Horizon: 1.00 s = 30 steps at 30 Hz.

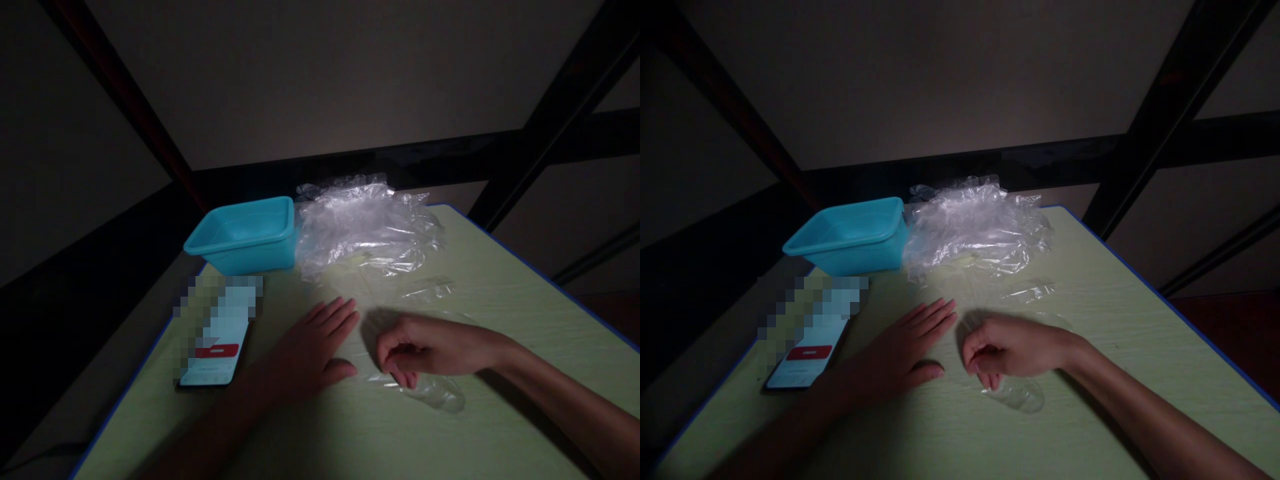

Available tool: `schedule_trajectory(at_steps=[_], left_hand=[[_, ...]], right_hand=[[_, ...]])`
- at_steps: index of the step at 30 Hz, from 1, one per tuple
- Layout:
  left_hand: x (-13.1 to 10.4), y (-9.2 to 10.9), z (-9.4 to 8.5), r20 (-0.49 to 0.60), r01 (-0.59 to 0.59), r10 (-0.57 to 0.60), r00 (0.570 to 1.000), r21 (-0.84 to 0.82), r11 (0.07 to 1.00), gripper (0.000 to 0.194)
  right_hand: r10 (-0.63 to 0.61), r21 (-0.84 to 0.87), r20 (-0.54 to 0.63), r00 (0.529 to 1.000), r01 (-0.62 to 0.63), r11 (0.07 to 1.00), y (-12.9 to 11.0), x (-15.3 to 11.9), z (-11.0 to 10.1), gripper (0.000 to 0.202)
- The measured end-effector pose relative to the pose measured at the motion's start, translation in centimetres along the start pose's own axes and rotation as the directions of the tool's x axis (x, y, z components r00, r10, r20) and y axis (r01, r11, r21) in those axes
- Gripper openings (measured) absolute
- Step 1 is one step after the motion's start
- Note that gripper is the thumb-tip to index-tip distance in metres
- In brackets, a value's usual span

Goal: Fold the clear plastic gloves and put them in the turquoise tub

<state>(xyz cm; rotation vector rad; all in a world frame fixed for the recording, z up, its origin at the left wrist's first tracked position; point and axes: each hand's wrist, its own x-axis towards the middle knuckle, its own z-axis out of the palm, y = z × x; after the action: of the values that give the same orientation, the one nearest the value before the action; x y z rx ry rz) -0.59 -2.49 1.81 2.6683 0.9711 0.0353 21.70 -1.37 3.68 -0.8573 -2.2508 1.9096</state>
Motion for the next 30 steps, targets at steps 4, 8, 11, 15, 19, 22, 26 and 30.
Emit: schedule_trajectory(at_steps=[4, 8, 11, 15, 19, 22, 26, 30], left_hand=[[-0.2, -0.1, 0.0, -0.011, 0.017, -0.017, 1.000, 0.036, 0.999, 0.074], [-0.2, -0.2, 0.0, -0.005, 0.022, -0.022, 1.000, 0.026, 0.999, 0.081], [-0.2, -0.1, -0.3, 0.015, 0.035, -0.035, 0.999, 0.011, 0.999, 0.082], [-0.2, 0.1, -0.6, 0.018, 0.055, -0.055, 0.998, -0.004, 0.998, 0.083], [0.1, 0.3, 0.0, -0.136, 0.076, -0.077, 0.988, -0.013, 0.997, 0.066], [0.6, 0.5, 0.8, -0.257, 0.121, -0.118, 0.959, -0.001, 0.993, 0.053], [1.1, 0.8, 1.3, -0.226, 0.153, -0.140, 0.964, 0.042, 0.987, 0.059], [1.2, 0.9, 1.3, -0.164, 0.208, -0.194, 0.967, 0.070, 0.976, 0.063]], right_hand=[[0.075, -0.034, 0.051, 0.996, -0.074, 0.997, -0.5, -0.4, -0.2, 0.019], [0.110, -0.045, 0.095, 0.989, -0.106, 0.993, -0.8, -0.9, -0.4, 0.020], [0.121, -0.042, 0.125, 0.985, -0.117, 0.992, -0.9, -1.5, -0.6, 0.020], [0.015, -0.071, 0.078, 0.997, -0.010, 0.997, -0.9, -1.7, -0.8, 0.012], [-0.286, -0.391, -0.434, 0.855, 0.107, 0.914, -0.2, -0.3, -0.9, 0.021], [-0.402, -0.704, -0.461, 0.791, -0.050, 0.709, 1.0, 1.0, -0.8, 0.033], [-0.379, -0.829, -0.408, 0.831, -0.163, 0.535, 2.6, 1.8, -0.9, 0.061], [-0.285, -0.840, -0.457, 0.842, -0.303, 0.451, 3.2, 1.9, -1.1, 0.075]])
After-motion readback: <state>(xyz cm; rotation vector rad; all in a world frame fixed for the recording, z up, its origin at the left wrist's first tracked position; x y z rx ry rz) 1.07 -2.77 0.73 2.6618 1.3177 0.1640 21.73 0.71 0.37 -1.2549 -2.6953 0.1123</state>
